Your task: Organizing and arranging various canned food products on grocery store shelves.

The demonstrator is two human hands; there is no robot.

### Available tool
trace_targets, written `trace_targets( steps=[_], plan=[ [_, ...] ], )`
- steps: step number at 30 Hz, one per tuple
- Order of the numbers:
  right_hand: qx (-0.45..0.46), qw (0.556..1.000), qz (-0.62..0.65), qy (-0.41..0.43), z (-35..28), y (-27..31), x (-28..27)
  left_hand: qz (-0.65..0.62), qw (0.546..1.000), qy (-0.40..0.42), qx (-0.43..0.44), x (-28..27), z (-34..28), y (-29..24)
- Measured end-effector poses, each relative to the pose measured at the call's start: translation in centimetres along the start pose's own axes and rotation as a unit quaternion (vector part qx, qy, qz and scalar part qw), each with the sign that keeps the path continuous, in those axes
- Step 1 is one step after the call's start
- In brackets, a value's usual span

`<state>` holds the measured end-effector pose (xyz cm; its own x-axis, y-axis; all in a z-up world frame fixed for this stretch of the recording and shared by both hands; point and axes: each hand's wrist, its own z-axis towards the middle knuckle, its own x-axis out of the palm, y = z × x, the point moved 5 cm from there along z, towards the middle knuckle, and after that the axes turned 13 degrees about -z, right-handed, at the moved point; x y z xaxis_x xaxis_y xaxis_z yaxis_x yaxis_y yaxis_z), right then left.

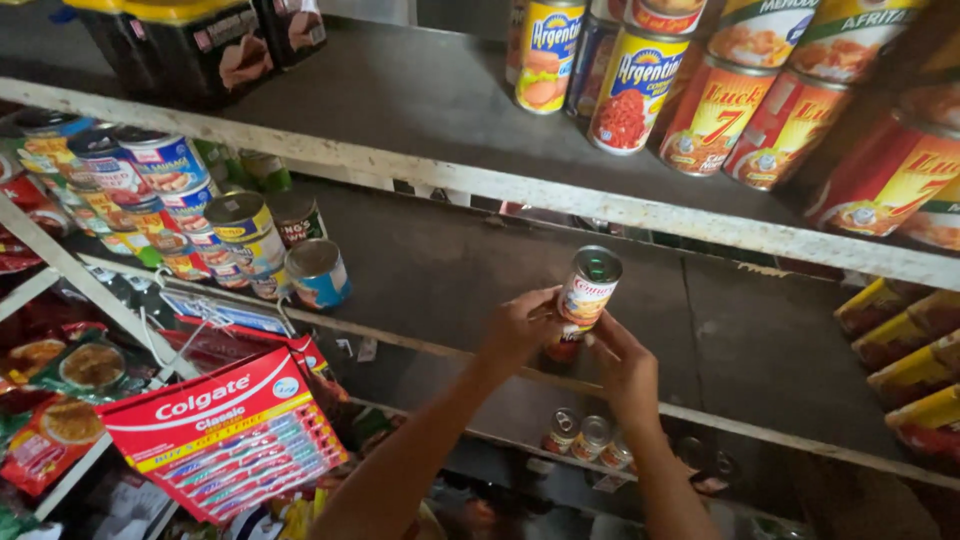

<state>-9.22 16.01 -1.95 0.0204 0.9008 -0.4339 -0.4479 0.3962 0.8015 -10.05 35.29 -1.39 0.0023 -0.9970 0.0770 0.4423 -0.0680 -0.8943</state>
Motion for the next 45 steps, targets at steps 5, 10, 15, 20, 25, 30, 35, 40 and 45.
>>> trace_targets(
  steps=[5, 10, 15, 20, 25, 30, 35, 40, 45],
  plan=[
    [0.026, 0.998, -0.03, -0.046, 0.0, 1.9, -0.4, 0.082, 0.996, -0.026, 0.03, 0.4, 0.1, -1.0],
    [0.015, 0.996, -0.023, -0.083, -1.2, 3.0, -2.0, -0.047, 0.994, 0.023, 0.092, 1.1, -1.2, -2.8],
    [-0.015, 0.993, -0.026, -0.113, -3.5, 11.4, -7.1, 0.054, 0.988, 0.041, 0.14, 2.6, -3.9, -15.5],
    [-0.166, 0.953, -0.189, -0.172, -4.9, 26.0, -13.0, 0.114, 0.968, 0.012, 0.224, 3.3, -5.3, -29.2],
    [-0.235, 0.96, -0.026, -0.148, 1.1, 31.8, -14.0, 0.158, 0.942, 0.012, 0.295, 2.3, 0.3, -36.2],
    [-0.279, 0.952, 0.063, -0.109, 7.3, 34.5, -12.5, 0.15, 0.954, 0.013, 0.261, -0.6, 8.4, -35.2],
    [-0.25, 0.964, -0.029, -0.085, 11.2, 32.1, -10.2, 0.048, 0.938, 0.094, 0.331, -2.9, 13.8, -29.5],
    [-0.292, 0.943, -0.103, -0.123, 12.1, 30.5, -8.9, 0.101, 0.945, 0.028, 0.309, -3.6, 13.7, -28.3],
    [-0.302, 0.924, -0.16, -0.17, 9.4, 31.5, -8.8, 0.119, 0.955, 0.047, 0.269, -2.4, 10.2, -30.2]
  ],
)
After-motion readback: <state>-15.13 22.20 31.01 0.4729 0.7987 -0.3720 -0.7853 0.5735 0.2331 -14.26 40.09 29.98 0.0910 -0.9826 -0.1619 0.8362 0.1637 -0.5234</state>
